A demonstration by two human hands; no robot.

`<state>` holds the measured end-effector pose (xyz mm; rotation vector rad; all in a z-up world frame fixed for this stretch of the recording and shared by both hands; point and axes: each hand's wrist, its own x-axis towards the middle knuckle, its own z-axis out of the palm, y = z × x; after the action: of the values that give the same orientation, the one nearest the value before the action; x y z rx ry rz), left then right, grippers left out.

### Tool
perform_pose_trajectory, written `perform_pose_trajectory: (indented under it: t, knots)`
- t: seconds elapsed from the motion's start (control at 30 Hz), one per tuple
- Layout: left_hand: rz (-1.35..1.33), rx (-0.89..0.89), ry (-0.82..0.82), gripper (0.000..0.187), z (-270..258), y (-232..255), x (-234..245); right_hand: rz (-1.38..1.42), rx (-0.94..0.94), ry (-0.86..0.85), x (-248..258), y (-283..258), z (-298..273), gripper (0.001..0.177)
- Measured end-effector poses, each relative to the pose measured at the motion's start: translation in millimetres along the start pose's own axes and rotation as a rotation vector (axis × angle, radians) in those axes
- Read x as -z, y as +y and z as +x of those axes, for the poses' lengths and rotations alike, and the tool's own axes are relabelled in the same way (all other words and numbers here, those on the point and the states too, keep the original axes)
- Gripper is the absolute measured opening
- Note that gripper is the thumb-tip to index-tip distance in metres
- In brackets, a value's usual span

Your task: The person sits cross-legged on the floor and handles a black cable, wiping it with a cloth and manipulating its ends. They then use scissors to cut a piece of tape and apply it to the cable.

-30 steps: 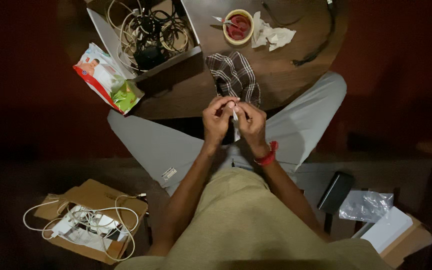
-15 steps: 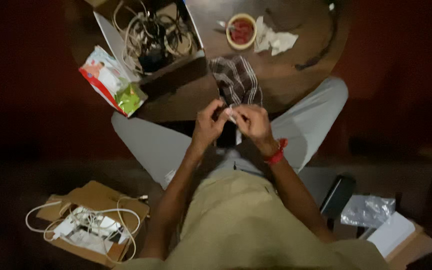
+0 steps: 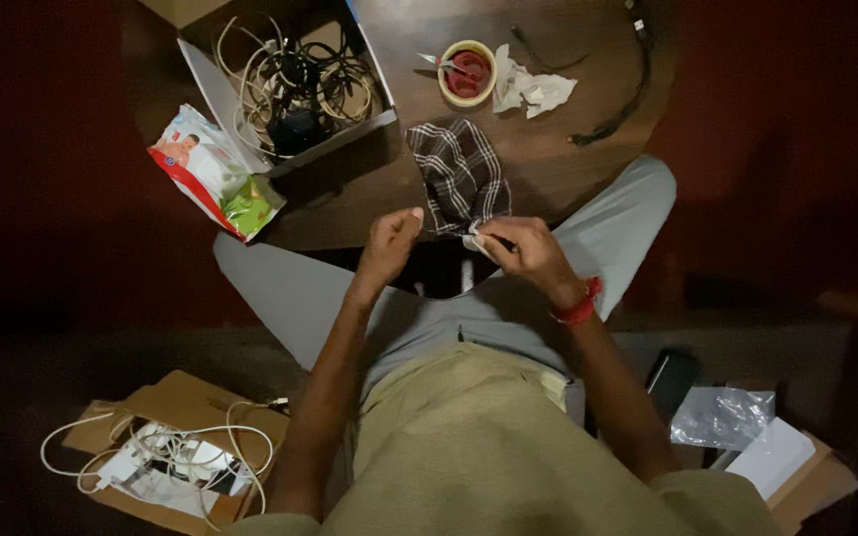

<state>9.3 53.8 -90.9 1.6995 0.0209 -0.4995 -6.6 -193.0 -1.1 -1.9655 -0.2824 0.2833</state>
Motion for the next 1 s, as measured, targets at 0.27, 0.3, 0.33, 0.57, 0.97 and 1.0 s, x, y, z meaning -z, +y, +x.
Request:
perform_pose_trajectory:
  t: [0.27, 0.3, 0.33, 0.57, 0.97, 1.0]
  knots:
    - [0.044, -0.183, 0.019, 0.031, -10.1, 26.0, -23.4, -0.242, 0.082, -0.014, -11.5, -27.1, 6.8, 0.015]
    - [0.066, -0.149, 0.003, 0.031, -9.8, 26.9, -22.3, -0.211, 0.089, -0.024, -13.1, -27.7, 10.2, 0.016]
    - [0.085, -0.117, -0.013, 0.032, -8.6, 26.3, -22.3, -0.181, 0.095, -0.034, -14.0, -26.6, 14.8, 0.016]
    - [-0.221, -0.085, 0.039, 0.043, -6.6, 8.3, -10.2, -0.207, 0.264, -0.074, -13.3, -31.2, 20.2, 0.016]
    - [-0.806, -0.027, 0.598, 0.020, 0.6, -2.8, 131.8, -0.295, 0.004, 0.180, 75.6, 49.8, -6.4, 0.016]
    - [-0.882, -0.148, 0.570, 0.018, -1.0, -5.5, 146.2, -0.215, -0.167, 0.301, 85.9, 61.7, -8.7, 0.018]
